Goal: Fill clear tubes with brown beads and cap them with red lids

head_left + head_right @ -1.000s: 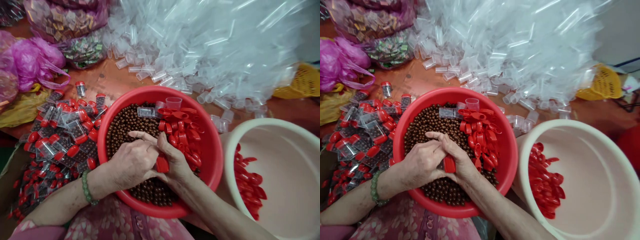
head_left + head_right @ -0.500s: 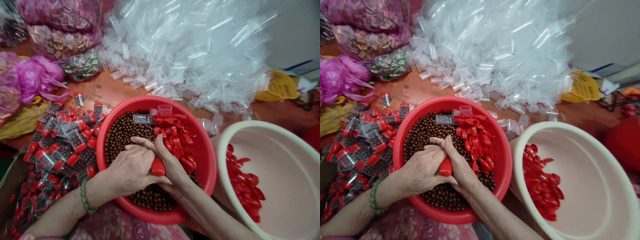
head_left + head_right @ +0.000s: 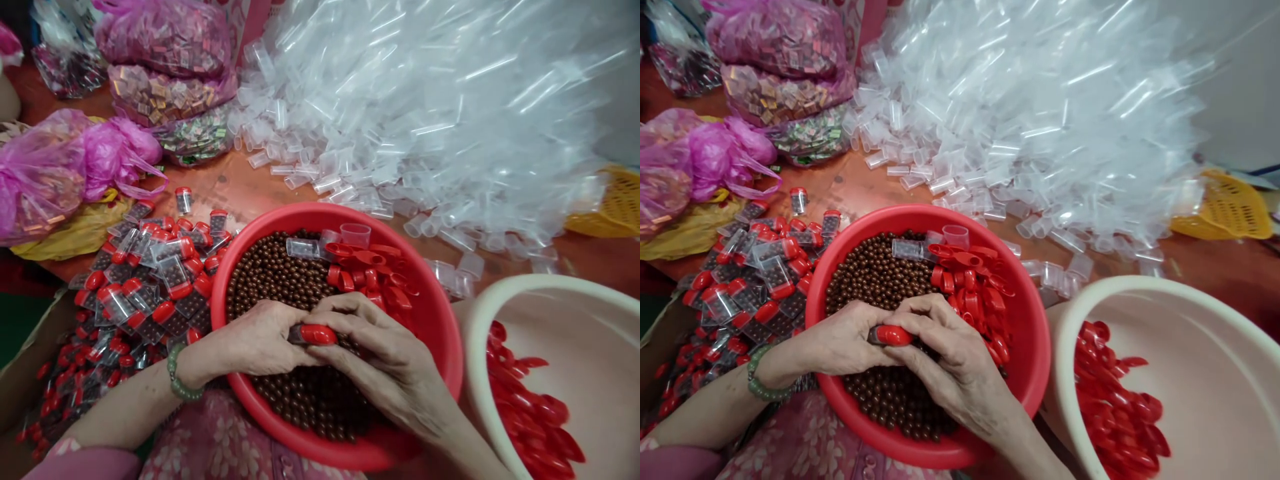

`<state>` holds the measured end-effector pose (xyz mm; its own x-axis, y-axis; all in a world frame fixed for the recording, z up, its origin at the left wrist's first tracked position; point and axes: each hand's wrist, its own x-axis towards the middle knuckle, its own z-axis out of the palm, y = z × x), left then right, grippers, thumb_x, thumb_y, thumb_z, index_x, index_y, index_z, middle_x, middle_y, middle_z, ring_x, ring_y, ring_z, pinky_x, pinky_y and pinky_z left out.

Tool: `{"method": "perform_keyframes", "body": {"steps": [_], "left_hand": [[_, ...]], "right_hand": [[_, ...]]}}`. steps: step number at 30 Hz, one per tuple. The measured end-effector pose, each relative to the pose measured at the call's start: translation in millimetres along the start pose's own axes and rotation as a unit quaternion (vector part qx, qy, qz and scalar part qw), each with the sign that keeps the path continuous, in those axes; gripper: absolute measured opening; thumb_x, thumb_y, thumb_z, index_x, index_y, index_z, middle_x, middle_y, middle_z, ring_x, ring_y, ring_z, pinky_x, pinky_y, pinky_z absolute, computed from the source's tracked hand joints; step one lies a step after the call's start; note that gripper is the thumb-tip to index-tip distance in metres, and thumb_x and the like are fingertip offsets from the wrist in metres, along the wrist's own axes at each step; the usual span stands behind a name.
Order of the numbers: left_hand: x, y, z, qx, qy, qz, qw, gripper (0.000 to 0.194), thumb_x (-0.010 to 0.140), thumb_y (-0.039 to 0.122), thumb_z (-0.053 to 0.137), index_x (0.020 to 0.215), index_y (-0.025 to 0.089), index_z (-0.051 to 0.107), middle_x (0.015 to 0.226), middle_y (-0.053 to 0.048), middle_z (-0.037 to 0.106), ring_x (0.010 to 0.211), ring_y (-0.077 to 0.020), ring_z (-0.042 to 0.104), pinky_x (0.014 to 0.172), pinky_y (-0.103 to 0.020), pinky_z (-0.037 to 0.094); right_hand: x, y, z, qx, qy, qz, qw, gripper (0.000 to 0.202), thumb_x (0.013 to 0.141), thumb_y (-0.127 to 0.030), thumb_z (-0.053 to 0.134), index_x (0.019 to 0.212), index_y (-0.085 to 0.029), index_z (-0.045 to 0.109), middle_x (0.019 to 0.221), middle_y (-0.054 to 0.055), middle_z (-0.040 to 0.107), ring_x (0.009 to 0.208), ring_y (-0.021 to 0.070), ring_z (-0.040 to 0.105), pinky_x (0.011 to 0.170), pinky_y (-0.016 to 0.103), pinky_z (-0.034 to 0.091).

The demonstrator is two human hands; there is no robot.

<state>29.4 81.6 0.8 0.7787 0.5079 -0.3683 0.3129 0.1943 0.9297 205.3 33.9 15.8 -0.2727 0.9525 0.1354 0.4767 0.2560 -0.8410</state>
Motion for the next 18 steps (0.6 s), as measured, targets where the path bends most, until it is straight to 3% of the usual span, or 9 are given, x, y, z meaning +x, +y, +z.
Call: {"method": "perform_keyframes", "body": {"steps": [5, 13, 18], "left_hand": [[1, 2, -0.5, 0.027, -0.009, -0.034, 0.999, 0.023, 0.079, 0.033, 0.062, 0.066, 0.015, 0.058, 0.059, 0.007, 0.038, 0.058, -0.0078, 0.038, 0.055, -0.020, 0.029], [4, -3, 0.6, 0.027, -0.025, -0.056, 0.998, 0.027, 0.076, 0.034, 0.066, 0.061, 0.016, 0.053, 0.057, 0.007, 0.041, 0.055, -0.0078, 0.040, 0.053, -0.021, 0.031], [6, -4, 1.1, -0.017, -0.050, -0.078, 0.996, 0.024, 0.072, 0.026, 0.070, 0.058, 0.017, 0.052, 0.049, 0.009, 0.043, 0.047, -0.0062, 0.040, 0.049, -0.020, 0.032]], "right_hand": [[5, -2, -6, 0.016, -0.049, 0.003, 0.999, 0.023, 0.086, -0.017, 0.063, 0.102, -0.030, 0.073, 0.081, 0.002, 0.067, 0.072, 0.0132, 0.065, 0.064, 0.021, 0.053], [7, -7, -8, -0.002, -0.088, 0.026, 0.996, 0.019, 0.090, -0.025, 0.060, 0.102, -0.030, 0.074, 0.082, 0.003, 0.068, 0.072, 0.0145, 0.066, 0.059, 0.021, 0.054], [0, -4, 1, -0.070, -0.068, -0.042, 0.994, 0.035, 0.093, -0.022, 0.054, 0.126, -0.032, 0.062, 0.087, 0.005, 0.065, 0.073, 0.0158, 0.067, 0.059, 0.023, 0.054]]}}
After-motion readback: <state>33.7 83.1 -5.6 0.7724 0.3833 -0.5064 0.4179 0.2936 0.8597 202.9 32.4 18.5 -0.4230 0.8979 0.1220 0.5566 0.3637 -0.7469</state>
